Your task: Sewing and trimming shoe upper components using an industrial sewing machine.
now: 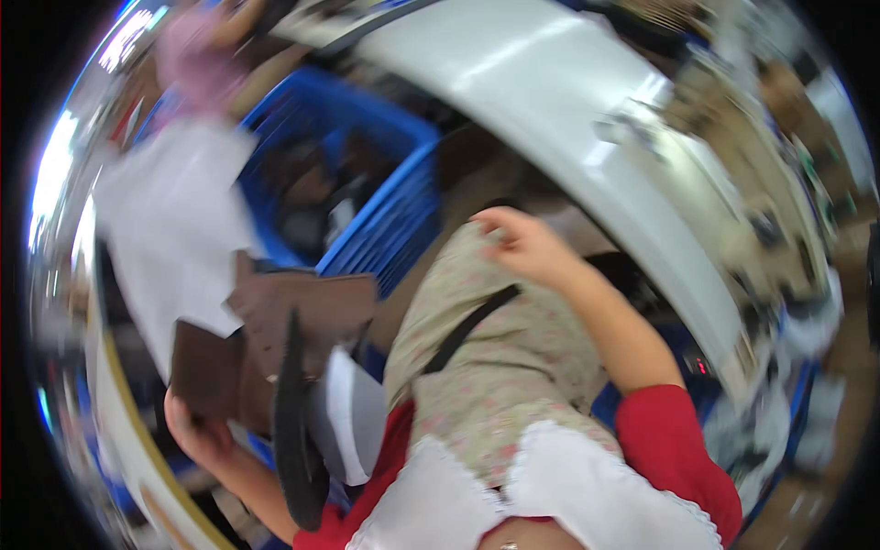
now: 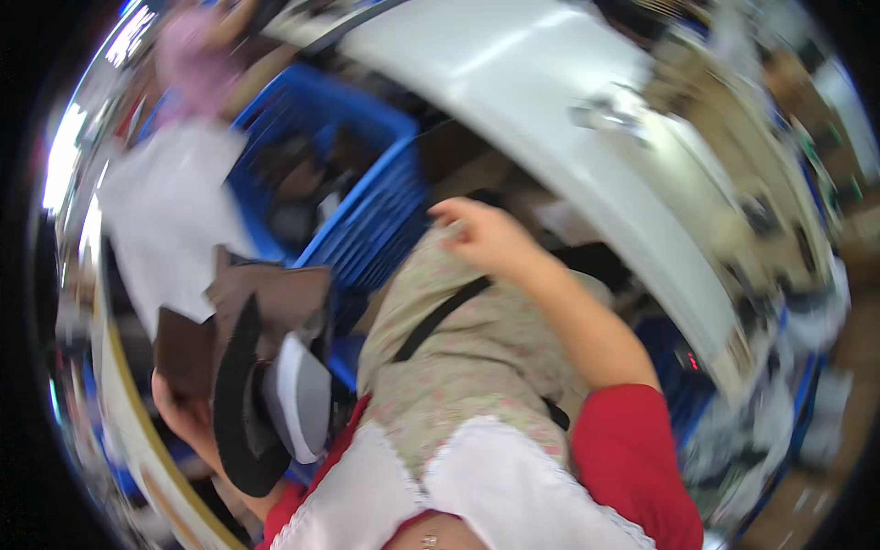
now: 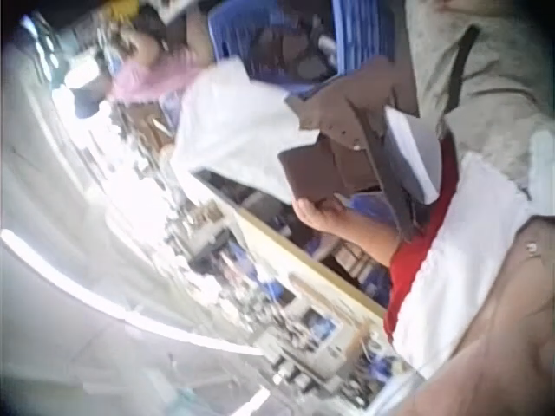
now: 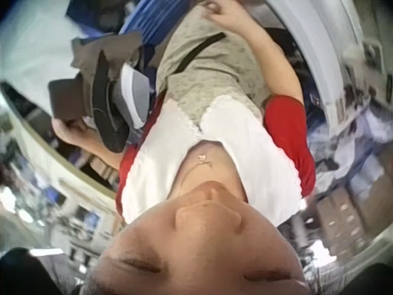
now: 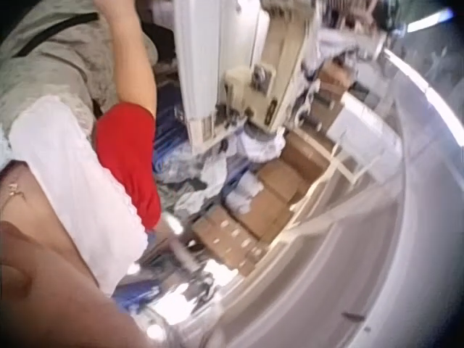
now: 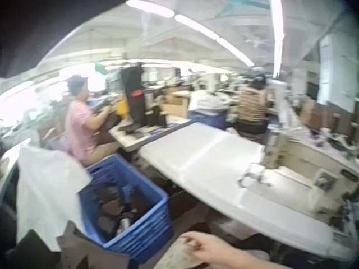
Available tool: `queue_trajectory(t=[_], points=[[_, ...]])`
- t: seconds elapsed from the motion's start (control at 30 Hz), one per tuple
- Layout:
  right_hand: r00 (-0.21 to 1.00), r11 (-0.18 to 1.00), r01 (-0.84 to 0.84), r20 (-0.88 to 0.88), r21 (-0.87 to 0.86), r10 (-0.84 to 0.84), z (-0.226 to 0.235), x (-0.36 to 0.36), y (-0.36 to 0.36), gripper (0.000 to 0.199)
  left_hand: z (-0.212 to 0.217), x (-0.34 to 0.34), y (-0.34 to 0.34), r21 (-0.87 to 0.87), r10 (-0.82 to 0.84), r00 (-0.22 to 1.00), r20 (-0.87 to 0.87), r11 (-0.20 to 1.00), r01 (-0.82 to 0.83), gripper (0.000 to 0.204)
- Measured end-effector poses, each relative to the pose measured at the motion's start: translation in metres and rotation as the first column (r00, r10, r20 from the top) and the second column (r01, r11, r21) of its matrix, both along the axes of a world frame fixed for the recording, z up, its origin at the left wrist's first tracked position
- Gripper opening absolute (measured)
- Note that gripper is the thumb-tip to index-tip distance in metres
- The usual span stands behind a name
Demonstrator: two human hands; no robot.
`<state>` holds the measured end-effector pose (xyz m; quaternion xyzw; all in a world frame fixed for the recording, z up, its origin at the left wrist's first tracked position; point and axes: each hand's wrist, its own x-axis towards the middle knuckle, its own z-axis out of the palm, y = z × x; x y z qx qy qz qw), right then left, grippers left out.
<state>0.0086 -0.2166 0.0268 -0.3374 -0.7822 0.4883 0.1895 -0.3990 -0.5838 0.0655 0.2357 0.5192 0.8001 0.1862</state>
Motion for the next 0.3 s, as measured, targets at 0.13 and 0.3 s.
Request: queue_trajectory(t=[0.13,0.3], points=[[0.931,0.953,0.249,-0.229,-0.171,-0.285,0.017,0.091,-0.034,0.038,0.032,0.016,0.149,0.118,-0.461,0.880,-0.111,0.874,0.472,0.038],[0.597,0.692,0.656,-0.353,-0.301,-0.720,0.026,0.209,-0.117,0.038,0.042,0.054,0.283,-0.113,-0.606,0.740,-0.292,0.790,0.602,0.036]])
